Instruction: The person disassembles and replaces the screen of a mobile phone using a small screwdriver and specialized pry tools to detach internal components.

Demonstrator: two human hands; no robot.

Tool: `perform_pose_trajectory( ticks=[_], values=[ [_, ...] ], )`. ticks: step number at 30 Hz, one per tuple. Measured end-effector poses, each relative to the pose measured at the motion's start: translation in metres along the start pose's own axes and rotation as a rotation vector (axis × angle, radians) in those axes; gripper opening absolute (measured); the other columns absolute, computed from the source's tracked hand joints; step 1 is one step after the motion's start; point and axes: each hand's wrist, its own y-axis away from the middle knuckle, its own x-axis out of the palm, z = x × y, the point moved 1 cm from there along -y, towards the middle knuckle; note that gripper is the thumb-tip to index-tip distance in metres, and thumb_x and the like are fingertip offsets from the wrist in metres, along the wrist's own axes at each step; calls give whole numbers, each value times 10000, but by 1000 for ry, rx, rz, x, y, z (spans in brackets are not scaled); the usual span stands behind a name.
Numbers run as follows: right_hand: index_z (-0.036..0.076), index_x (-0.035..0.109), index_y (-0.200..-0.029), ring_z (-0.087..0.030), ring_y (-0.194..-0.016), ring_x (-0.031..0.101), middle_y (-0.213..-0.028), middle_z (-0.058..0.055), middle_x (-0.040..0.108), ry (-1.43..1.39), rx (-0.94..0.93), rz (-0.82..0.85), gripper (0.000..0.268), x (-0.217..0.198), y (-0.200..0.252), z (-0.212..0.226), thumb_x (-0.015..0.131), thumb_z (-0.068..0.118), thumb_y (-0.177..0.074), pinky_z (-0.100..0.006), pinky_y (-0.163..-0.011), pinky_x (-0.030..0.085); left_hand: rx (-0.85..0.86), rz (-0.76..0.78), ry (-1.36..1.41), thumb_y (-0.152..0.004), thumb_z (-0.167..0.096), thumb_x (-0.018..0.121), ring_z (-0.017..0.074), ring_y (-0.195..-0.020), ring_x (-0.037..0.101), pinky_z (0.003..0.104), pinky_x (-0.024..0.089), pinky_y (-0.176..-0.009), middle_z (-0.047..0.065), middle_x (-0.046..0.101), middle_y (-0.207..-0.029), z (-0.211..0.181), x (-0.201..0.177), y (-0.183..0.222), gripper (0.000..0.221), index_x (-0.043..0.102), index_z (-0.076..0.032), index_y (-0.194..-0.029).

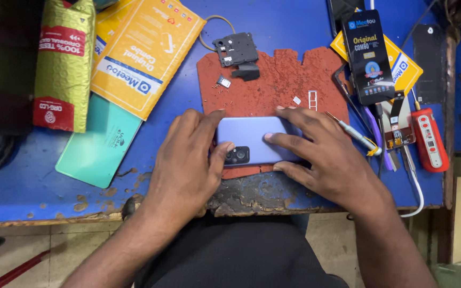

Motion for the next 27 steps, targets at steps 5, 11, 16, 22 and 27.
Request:
perform_pose_trajectory(
  ticks=[5,11,16,22,27],
  values=[
    [182,718,-1225,-347,-1313,537,-1462,-116,564,24,-7,23,488,0,-4,-2,824,266,-756,-494,-1068,445,45,-40,7,-883,-118,745,353,-1011,577,459,487,-865,183,556,-1100,1,1,3,466,612,29,-1305],
    [210,735,-1239,-339,-1372,502,-1492,-80,562,74,18,43,476,2,-1,1,793,301,-776,-515,-1084,409,109,9,-59,-881,-83,711,360,-1038,565,454,479,-905,194,567,-1253,0,-1,2,449,623,55,-1299],
    [238,753,-1213,-327,-1321,491,-1458,-35,591,147,26,76,465,-1,-3,1,802,355,-765,-488,-991,434,110,46,-105,-888,-93,706,359,-1027,542,457,461,-908,192,564,-1239,-2,-3,0,443,617,76,-1289],
    [239,741,-1217,-327,-1274,511,-1440,-36,601,169,-35,49,516,1,-3,-1,807,416,-738,-489,-983,440,177,23,-188,-903,-111,686,369,-1037,523,460,455,-915,217,542,-1254,-1,-2,3,455,596,84,-1304],
    [208,703,-1265,-331,-1241,533,-1409,-72,616,214,-93,48,583,-2,-1,3,785,437,-735,-487,-960,455,206,25,-196,-922,-151,680,364,-1037,517,453,453,-922,217,534,-1261,-1,0,8,501,576,107,-1339]
  ],
)
